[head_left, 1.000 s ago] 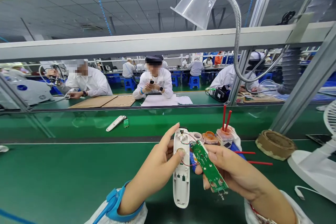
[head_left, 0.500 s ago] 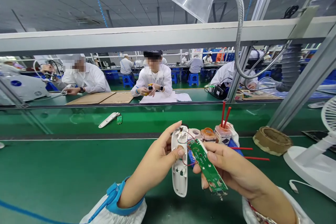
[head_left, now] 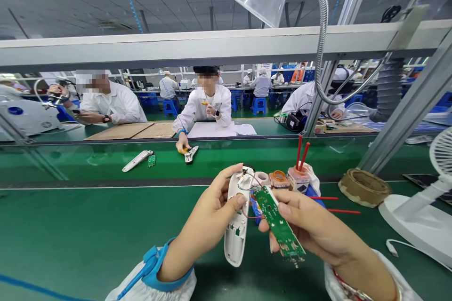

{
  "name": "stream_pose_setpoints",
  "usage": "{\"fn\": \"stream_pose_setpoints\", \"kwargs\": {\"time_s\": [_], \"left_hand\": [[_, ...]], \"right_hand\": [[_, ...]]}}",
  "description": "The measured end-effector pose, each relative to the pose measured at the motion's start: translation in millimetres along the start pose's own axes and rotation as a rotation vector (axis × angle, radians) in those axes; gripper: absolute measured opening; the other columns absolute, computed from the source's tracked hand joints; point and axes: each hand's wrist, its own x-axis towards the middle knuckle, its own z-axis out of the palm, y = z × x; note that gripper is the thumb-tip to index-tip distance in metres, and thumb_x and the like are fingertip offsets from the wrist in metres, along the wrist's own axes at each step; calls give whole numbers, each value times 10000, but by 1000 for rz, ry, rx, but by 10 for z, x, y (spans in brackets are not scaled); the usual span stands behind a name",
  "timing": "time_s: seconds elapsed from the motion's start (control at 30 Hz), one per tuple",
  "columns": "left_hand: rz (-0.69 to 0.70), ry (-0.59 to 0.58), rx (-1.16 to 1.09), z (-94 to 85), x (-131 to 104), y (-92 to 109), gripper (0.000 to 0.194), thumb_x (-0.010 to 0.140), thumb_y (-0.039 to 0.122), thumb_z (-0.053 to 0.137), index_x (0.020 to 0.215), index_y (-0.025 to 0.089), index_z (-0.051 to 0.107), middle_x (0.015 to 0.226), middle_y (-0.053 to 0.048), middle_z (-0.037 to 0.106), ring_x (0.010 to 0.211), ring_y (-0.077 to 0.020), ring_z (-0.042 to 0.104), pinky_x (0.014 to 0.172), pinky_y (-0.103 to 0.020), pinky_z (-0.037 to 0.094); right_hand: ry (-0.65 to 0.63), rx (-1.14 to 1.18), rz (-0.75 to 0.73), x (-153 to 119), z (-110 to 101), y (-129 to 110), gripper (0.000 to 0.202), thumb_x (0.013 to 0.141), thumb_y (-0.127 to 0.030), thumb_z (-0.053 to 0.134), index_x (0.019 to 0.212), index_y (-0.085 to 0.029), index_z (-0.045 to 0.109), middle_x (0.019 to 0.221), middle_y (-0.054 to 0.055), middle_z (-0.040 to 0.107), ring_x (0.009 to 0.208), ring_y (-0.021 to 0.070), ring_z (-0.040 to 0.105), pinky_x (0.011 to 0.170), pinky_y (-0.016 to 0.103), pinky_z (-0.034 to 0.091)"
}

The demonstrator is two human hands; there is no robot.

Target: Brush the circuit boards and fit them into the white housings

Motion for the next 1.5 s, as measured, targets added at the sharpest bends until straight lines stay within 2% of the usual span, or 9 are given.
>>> {"fn": "stream_pose_setpoints", "kwargs": {"time_s": [0.27,0.43,0.6,0.7,0.9,1.07,1.23,1.37,1.5], "left_hand": [[-27,-38,-161,-11,7,28,463,779,215,634,1201,300,463,938,-3,604,861,-148,572,715,-224,463],[16,20,-126,-21,21,-17,419,786,223,622,1177,289,484,1029,-18,598,862,-150,569,747,-253,463],[68,56,53,-38,27,-69,359,817,260,571,1168,292,505,1128,-28,560,946,-184,545,799,-286,441],[102,57,300,-44,26,-78,392,860,212,468,1232,334,481,1141,-21,529,999,-187,507,853,-297,407],[153,28,696,-26,29,-65,566,803,15,291,1190,358,522,855,-7,433,730,-118,509,669,-238,437],[215,110,901,14,69,-129,455,788,44,353,1095,281,591,891,-32,505,744,-138,528,647,-245,433],[290,142,1133,58,100,-288,497,812,60,372,1199,329,528,1050,-51,566,807,-165,568,647,-255,434],[258,146,1204,88,112,-354,508,813,62,366,1226,320,511,1040,-68,564,807,-180,572,635,-263,434],[175,99,1082,96,148,-340,467,841,113,347,1245,290,503,964,-66,546,780,-172,552,649,-271,441]], "right_hand": [[-25,8,-8,-27,12,-9,322,866,-321,538,1148,-167,548,886,92,650,661,131,657,581,182,487],[-31,19,-7,-26,28,2,356,848,-331,564,1156,-156,536,889,103,651,658,135,656,576,188,489],[13,3,4,-5,42,5,346,847,-347,559,1138,-160,541,881,97,647,640,130,648,571,194,482],[67,-29,7,22,42,0,341,834,-366,575,1105,-160,556,875,80,633,648,126,643,568,189,472],[170,-246,-31,63,59,42,439,768,-363,656,1141,-175,523,897,45,588,724,147,637,640,239,488],[378,-365,-81,96,110,102,514,739,-377,677,1177,-187,488,880,30,569,746,156,625,624,250,507],[394,-305,-85,151,122,60,502,743,-395,663,1160,-166,504,797,26,585,685,171,647,537,234,523],[358,-241,-40,218,71,14,397,744,-398,655,1020,-128,562,753,27,592,603,141,640,465,186,502],[366,-166,-21,278,16,13,371,727,-400,670,960,-128,572,715,16,593,567,121,628,449,172,497]]}}
